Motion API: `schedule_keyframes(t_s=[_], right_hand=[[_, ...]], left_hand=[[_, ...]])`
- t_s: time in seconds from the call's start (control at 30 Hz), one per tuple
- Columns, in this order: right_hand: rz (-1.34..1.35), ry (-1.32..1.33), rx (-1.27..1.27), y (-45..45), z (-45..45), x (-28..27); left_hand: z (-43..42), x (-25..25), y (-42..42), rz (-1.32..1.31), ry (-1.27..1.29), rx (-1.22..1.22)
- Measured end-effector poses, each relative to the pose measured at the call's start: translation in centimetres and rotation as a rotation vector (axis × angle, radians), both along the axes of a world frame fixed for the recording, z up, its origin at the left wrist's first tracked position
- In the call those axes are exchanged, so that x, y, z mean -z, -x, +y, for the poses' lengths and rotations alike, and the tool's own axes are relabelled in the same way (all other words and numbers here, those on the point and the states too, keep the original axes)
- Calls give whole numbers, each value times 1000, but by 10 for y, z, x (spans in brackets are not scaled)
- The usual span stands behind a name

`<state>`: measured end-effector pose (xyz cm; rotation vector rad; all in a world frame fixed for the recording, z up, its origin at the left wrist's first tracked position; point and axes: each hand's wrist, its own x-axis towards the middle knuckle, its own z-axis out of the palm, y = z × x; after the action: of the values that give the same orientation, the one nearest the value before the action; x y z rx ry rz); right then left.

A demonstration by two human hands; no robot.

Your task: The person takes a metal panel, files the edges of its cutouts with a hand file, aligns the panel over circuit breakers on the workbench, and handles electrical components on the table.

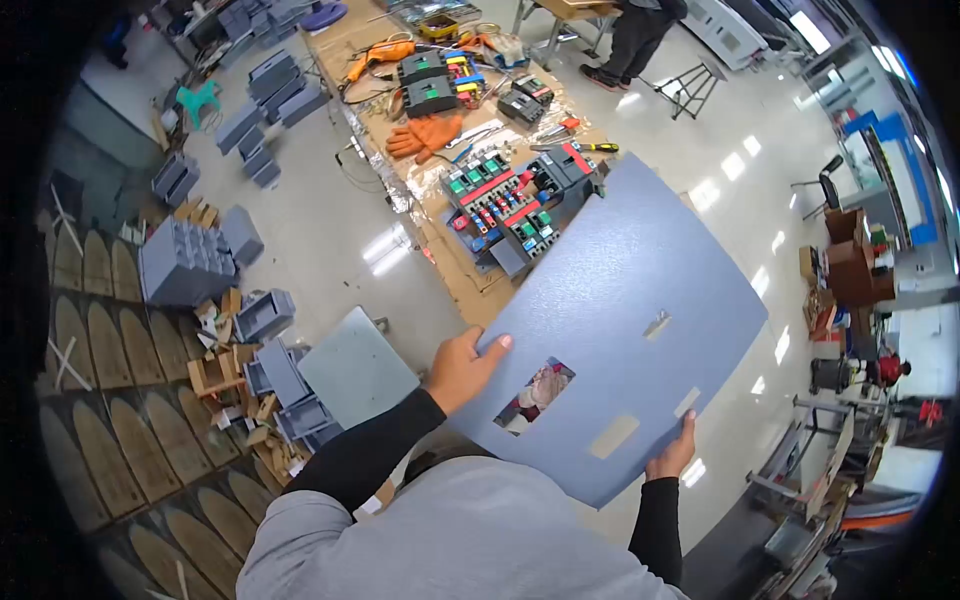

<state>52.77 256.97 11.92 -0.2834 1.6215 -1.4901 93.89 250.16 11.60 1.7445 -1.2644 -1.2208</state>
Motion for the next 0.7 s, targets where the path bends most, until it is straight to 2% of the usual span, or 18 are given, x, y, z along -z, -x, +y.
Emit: schedule_keyframes(t_s=[0.23,0.37,0.5,0.57,0.6,0.63,0.67,0.7], right_hand=[[-2,-12,172,14,45,7],[130,28,184,16,48,32],[231,-4,203,-28,10,41],[277,-17,173,-53,-18,46],[302,-30,148,-67,-35,54],[327,-47,125,-83,-51,61],[290,-49,141,-108,-74,61],[260,-42,167,-133,-102,60]], left_hand=[[-8,-2,30,-58,44,158],[-30,9,24,-39,74,153],[-76,19,-8,-82,150,146],[-111,69,-42,9,110,120],[-133,68,-58,56,84,117],[-149,67,-79,-9,12,134],[-175,44,-96,-73,-52,159],[-202,61,-115,-40,54,164]])
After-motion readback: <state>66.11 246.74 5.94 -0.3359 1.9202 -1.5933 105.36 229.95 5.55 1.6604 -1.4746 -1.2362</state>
